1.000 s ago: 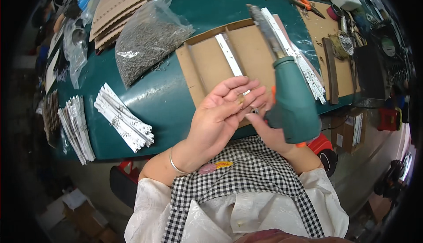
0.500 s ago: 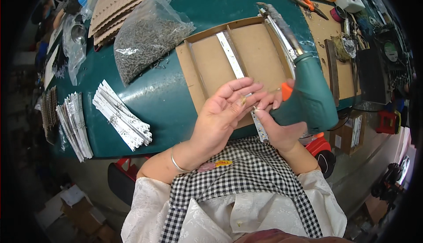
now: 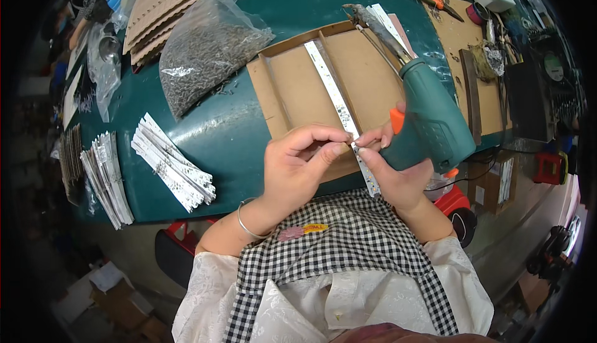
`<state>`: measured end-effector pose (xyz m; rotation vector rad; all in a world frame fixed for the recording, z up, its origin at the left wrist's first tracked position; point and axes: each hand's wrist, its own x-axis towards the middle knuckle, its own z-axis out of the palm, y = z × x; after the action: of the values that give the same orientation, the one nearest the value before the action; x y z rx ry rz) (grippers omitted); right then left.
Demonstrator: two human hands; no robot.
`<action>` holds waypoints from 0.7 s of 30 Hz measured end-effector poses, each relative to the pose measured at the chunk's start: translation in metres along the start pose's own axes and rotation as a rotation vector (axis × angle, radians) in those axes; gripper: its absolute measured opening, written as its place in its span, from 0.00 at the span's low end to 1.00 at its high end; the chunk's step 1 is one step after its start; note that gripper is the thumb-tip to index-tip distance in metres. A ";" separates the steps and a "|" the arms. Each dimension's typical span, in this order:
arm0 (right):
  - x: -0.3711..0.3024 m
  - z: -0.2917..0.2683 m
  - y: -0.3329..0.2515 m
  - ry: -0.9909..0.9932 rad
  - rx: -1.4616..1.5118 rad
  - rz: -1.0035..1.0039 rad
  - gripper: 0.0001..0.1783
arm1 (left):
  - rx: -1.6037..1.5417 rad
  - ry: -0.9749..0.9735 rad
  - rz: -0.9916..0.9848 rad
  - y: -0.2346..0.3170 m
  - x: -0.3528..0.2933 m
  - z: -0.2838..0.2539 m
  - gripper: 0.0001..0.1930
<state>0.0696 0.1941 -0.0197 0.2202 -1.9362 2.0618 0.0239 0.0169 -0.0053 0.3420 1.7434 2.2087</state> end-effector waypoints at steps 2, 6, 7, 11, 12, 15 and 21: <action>0.000 -0.003 0.001 -0.024 -0.039 0.005 0.44 | 0.168 -0.005 0.038 0.003 0.002 -0.004 0.06; 0.002 -0.002 -0.004 -0.040 -0.079 0.086 0.44 | 0.422 -0.037 0.185 0.000 0.007 -0.005 0.05; 0.003 -0.001 -0.005 -0.048 -0.083 0.092 0.44 | 0.467 -0.039 0.251 0.000 0.008 -0.004 0.05; 0.003 0.001 -0.006 -0.036 -0.027 0.101 0.44 | 0.579 -0.039 0.405 0.001 0.010 0.000 0.08; 0.002 0.000 -0.006 -0.023 -0.013 0.119 0.44 | 0.592 -0.037 0.416 0.001 0.011 0.001 0.08; 0.001 0.000 -0.005 0.004 0.027 0.160 0.44 | 0.574 -0.051 0.428 -0.002 0.010 -0.002 0.07; 0.000 0.000 -0.004 0.008 0.064 0.161 0.44 | 0.534 -0.047 0.341 -0.001 0.006 0.001 0.06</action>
<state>0.0705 0.1947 -0.0164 0.0711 -1.9426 2.2241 0.0192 0.0205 -0.0061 0.8584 2.3766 1.8699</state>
